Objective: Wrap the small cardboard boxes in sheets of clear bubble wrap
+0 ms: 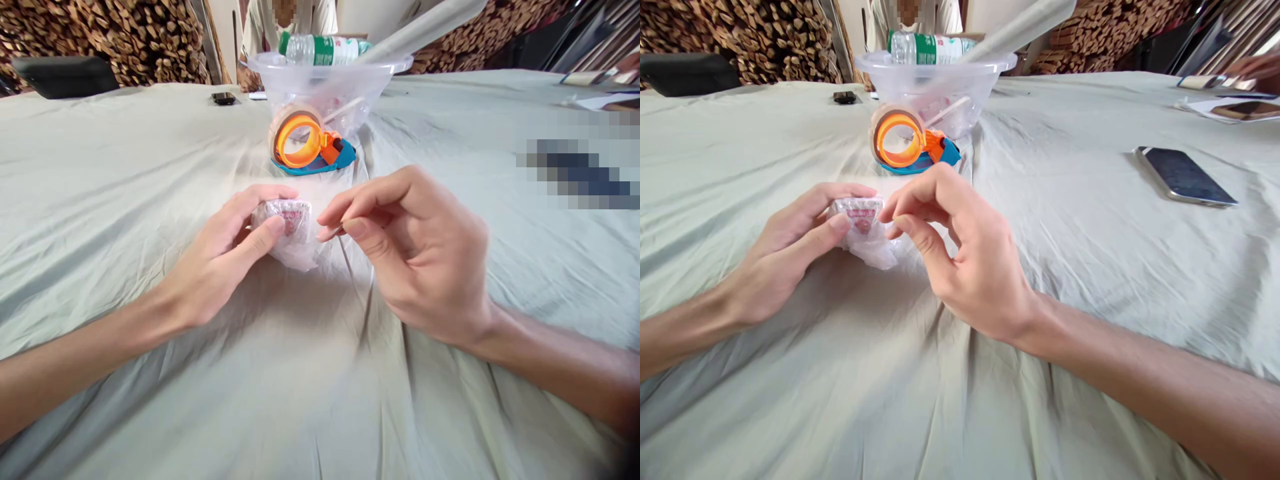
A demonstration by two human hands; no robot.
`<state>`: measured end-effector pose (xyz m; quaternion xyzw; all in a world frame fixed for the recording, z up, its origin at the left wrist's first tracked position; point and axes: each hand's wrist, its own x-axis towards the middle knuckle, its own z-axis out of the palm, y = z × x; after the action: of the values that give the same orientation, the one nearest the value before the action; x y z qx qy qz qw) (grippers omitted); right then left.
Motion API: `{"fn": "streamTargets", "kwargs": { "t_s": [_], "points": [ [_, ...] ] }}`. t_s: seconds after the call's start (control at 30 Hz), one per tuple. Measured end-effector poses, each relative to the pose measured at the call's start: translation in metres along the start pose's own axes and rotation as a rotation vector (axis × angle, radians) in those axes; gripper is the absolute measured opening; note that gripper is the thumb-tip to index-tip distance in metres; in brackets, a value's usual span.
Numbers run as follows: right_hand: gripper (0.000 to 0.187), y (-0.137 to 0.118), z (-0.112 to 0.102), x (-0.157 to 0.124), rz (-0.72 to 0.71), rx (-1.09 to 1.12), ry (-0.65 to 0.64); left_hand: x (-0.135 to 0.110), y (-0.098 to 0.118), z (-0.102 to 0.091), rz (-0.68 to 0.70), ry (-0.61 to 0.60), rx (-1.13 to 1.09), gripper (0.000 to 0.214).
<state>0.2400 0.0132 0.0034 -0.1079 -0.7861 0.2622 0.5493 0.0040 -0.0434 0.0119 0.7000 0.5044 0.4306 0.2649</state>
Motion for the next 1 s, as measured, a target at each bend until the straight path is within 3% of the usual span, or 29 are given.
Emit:
{"fn": "streamTargets", "kwargs": {
  "t_s": [0.13, 0.33, 0.53, 0.77, 0.87, 1.0],
  "points": [
    [0.012, 0.005, -0.001, 0.005, 0.069, 0.017, 0.059, 0.001, -0.006, 0.002, 0.038, -0.04, -0.003, 0.06],
    [0.013, 0.004, -0.001, 0.003, 0.049, -0.033, 0.067, 0.003, -0.007, 0.004, 0.08, -0.019, 0.055, 0.043],
    [0.017, 0.002, -0.002, -0.004, -0.115, -0.141, -0.003, 0.003, -0.008, 0.001, 0.05, -0.063, 0.036, 0.043],
    [0.015, 0.004, 0.007, -0.002, -0.084, -0.028, 0.127, 0.006, -0.008, 0.0, 0.015, -0.093, -0.054, 0.041],
    [0.008, 0.002, 0.003, -0.007, -0.086, -0.055, 0.056, 0.007, -0.01, 0.0, -0.014, -0.101, -0.104, 0.043],
    [0.023, -0.004, -0.008, -0.013, 0.046, -0.092, -0.044, 0.008, -0.016, -0.003, -0.03, -0.067, -0.118, 0.047]
  ]
}}
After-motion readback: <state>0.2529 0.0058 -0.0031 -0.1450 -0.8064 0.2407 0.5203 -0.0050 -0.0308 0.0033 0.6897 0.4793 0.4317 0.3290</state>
